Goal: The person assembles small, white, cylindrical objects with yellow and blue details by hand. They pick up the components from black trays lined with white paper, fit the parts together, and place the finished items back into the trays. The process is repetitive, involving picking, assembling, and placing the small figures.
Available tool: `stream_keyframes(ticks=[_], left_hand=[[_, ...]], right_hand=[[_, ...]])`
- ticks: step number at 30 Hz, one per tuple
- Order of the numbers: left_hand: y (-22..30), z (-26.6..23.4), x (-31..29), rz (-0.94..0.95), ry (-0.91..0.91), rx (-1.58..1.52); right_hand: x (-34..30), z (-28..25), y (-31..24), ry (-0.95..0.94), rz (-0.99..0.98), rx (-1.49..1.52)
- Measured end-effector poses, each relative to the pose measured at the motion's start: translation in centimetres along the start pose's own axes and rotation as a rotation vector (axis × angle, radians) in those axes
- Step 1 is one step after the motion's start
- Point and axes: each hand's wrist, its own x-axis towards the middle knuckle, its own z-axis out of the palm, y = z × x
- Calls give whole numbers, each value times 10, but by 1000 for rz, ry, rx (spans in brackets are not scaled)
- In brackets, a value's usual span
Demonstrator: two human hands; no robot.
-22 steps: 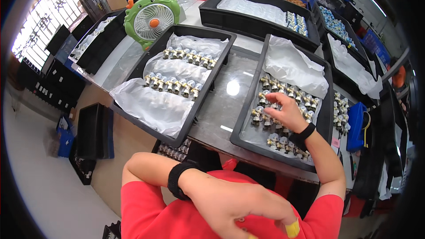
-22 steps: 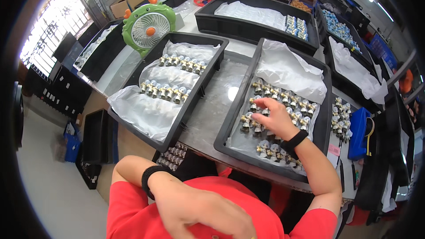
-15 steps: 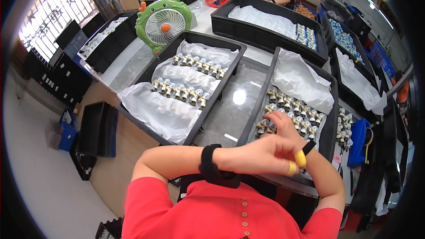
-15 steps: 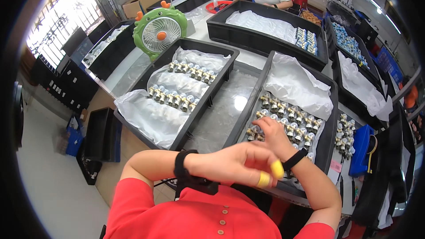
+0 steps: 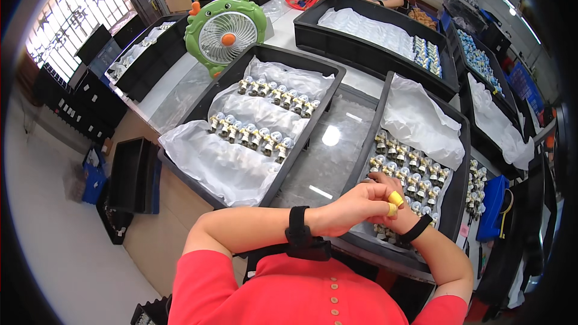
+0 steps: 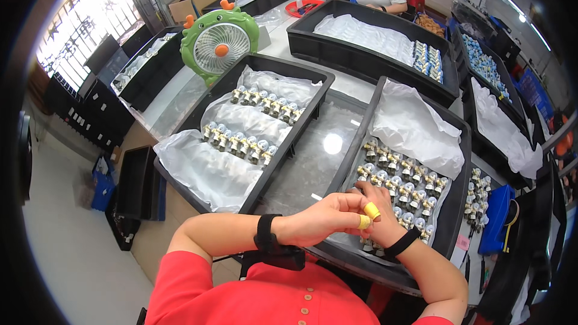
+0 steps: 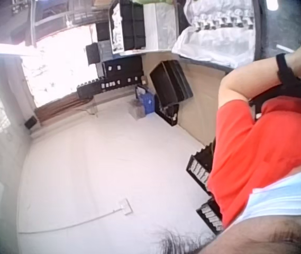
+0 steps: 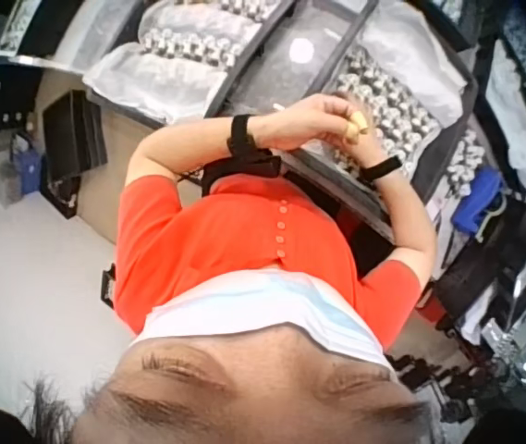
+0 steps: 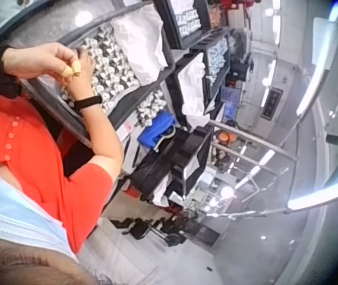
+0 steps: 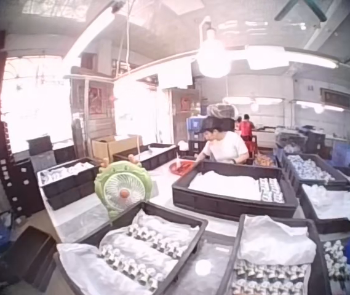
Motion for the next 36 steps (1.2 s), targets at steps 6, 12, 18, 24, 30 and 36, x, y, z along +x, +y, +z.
stream_keyframes(ticks=[6, 12, 18, 24, 30, 36], left_hand=[[3, -11, -2, 88, 118, -33], [11, -16, -2, 262, 293, -20], [8, -15, 1, 292, 439, 111], [10, -15, 4, 221, 375, -25], [12, -16, 5, 178, 239, -97], [12, -17, 5, 258, 279, 143]], right_hand=[[14, -6, -1, 12, 58, 237], [17, -29, -9, 237, 117, 260], [12, -38, -19, 314, 81, 444], [10, -39, -26, 299, 41, 489], [9, -41, -26, 287, 3, 476], [10, -38, -28, 260, 5, 550]])
